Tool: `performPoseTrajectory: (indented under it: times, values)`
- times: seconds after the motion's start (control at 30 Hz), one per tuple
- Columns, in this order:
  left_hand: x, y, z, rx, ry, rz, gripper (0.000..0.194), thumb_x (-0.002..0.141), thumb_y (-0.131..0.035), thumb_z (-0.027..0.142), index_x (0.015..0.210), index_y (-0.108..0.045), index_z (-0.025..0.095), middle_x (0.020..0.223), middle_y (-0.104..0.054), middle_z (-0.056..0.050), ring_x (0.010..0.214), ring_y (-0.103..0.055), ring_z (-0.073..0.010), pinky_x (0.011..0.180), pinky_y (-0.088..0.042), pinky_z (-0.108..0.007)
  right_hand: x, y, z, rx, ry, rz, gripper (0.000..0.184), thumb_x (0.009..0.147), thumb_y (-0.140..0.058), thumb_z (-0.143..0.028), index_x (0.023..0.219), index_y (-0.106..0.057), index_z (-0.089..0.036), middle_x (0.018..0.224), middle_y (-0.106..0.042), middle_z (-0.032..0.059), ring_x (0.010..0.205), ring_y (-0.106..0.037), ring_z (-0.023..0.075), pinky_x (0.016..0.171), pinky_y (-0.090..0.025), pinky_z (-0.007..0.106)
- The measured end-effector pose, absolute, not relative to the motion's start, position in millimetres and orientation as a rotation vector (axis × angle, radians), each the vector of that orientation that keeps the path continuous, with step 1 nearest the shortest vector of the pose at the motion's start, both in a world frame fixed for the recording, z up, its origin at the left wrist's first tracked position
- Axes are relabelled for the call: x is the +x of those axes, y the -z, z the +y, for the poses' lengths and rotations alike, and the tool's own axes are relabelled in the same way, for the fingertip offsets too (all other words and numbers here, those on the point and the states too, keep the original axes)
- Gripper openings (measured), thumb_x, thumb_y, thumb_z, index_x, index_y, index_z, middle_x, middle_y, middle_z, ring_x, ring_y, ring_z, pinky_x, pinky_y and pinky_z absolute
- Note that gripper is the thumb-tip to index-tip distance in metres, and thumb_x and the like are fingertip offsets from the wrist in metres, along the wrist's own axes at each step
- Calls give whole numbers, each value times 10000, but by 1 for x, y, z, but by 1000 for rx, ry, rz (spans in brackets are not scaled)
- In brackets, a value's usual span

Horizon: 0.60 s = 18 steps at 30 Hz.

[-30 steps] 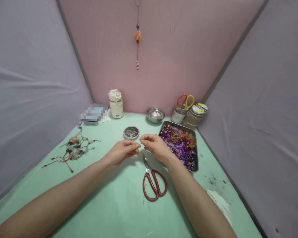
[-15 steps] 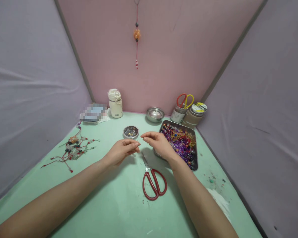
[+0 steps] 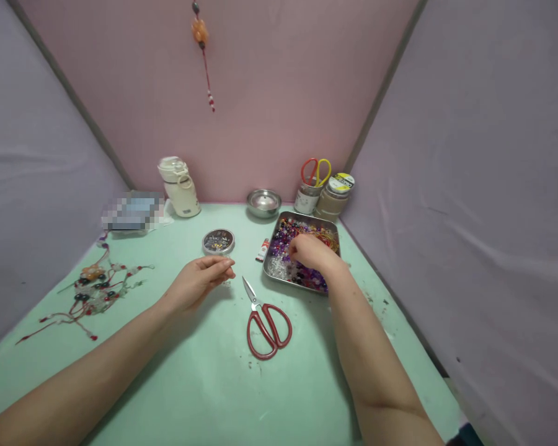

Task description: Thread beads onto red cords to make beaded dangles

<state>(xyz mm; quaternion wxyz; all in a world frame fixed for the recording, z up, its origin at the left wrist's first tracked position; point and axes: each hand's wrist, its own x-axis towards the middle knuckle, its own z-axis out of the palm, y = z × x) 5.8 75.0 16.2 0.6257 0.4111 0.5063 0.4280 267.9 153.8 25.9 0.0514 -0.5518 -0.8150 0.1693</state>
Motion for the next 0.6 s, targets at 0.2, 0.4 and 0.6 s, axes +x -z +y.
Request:
performPoseTrajectory:
  times: [0.2,0.4,0.6]
  values:
    - [6,-17,75,927,-959,1171,357,633,-760,451,833,-684,164,760,-661,-35,763,-577,-127,830,-438,-274,256,-19,152,-1698,-622,-2489,151,642,-639,-80,591,-695,-210,658,-677,39,605,-561,168,589,-357,273]
    - [6,-17,75,926,-954,1169,339,643,-755,442,829,-689,166,768,-661,-37,783,-582,-130,850,-439,-278,247,-20,147,-1719,-535,-2443,126,655,-649,-101,619,-715,-201,656,-669,70,633,-572,182,629,-366,284]
    - [5,-18,75,929,-952,1175,366,629,-758,450,833,-687,156,767,-659,-39,769,-579,-134,852,-438,-297,240,-24,144,-1888,-369,-2557,184,732,-568,-129,792,-735,-178,818,-699,103,763,-610,201,672,-379,269]
